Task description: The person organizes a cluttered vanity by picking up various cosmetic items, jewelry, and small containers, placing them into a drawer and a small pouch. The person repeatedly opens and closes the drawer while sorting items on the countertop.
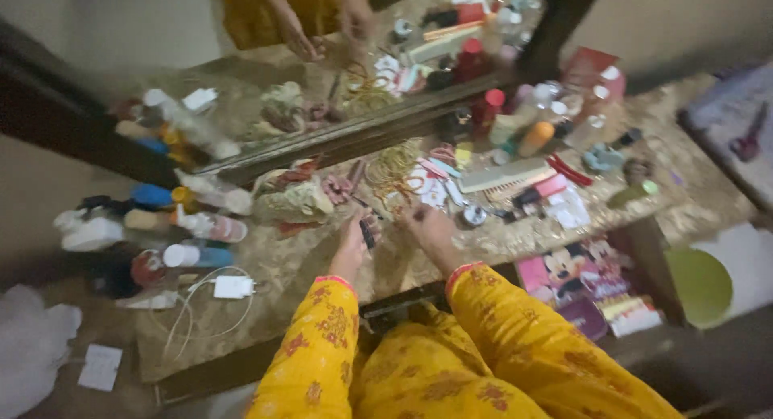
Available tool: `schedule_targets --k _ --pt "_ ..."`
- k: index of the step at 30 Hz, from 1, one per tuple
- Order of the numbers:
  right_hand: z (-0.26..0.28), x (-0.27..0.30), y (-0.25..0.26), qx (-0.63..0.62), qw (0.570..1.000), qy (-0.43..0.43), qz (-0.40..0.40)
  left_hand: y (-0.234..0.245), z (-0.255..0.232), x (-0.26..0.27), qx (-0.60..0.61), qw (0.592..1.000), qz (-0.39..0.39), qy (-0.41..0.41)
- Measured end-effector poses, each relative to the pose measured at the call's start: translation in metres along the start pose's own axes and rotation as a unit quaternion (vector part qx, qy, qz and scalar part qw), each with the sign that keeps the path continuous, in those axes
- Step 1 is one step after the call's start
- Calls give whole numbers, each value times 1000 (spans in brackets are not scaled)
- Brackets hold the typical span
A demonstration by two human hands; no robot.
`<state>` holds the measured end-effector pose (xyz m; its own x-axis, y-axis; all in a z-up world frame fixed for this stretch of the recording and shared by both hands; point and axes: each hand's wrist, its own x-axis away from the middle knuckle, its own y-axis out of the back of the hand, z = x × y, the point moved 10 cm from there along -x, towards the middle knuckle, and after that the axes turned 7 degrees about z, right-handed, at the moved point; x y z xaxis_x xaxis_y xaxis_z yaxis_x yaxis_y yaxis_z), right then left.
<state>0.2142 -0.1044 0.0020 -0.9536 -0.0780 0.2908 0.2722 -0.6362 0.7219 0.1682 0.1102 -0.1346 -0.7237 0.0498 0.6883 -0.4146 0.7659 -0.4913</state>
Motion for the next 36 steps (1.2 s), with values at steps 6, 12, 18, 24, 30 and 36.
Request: schedule_targets --k 6,12,18,24,30,36 --pt "32 63 34 -185 979 45 75 -71 31 -35 67 995 31 -66" --pt "-59 26 58 -152 986 -54 44 -75 60 -37 97 995 -3 -1" --pt "-75 -15 44 118 992 -44 31 -43 47 -24 78 997 -8 -23" --pt "-66 -45 28 162 986 29 0 -7 31 -1 67 996 -55 -31" --pt "-96 -73 -3 174 981 23 86 -5 22 15 76 995 -57 -40" --pt "-94 -65 19 115 989 -13 95 -18 22 3 40 998 -42 -40"
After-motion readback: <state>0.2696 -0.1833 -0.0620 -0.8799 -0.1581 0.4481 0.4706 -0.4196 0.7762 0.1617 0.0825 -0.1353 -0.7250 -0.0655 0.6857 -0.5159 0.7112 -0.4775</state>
